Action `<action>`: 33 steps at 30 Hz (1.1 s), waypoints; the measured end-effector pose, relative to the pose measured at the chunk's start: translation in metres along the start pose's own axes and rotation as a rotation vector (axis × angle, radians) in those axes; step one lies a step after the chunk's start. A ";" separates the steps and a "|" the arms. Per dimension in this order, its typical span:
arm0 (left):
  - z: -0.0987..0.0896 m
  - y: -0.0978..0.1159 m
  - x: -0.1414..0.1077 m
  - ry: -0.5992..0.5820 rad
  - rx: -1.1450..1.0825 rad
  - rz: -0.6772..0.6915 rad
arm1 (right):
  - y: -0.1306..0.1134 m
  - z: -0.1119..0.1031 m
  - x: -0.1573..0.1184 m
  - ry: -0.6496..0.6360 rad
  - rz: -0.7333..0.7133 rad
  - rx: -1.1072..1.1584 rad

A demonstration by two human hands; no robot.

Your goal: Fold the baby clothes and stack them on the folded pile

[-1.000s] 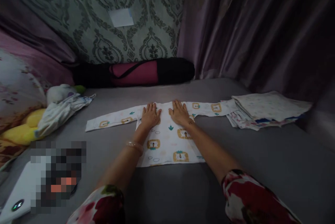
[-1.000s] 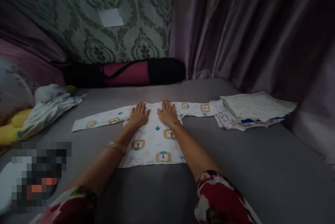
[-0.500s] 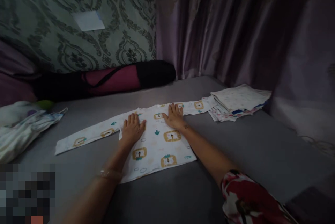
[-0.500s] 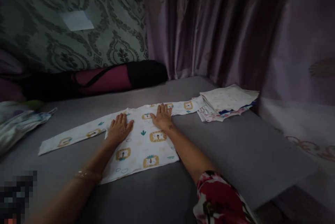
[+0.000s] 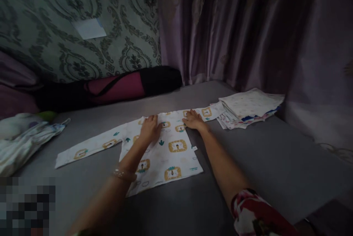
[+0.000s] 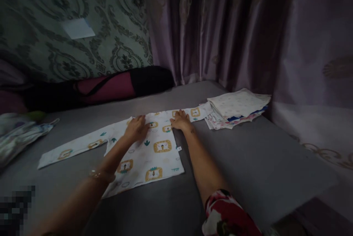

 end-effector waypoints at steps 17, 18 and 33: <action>0.034 0.088 0.058 0.101 -0.336 0.279 | 0.128 -0.095 -0.071 0.738 0.437 0.059; 0.039 0.086 0.060 0.072 -0.334 0.271 | 0.126 -0.094 -0.070 0.757 0.444 0.057; 0.052 0.087 0.067 -0.229 -0.265 0.251 | 0.130 -0.115 -0.067 0.870 0.145 0.738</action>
Point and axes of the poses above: each hand's wrist, its own x-axis towards the middle knuckle, its own z-axis out of the palm, y = z × x, the point moved 10 cm from there along x, towards the middle knuckle, and after that the axes turned 12 degrees about -y, right-handed, at the moved point
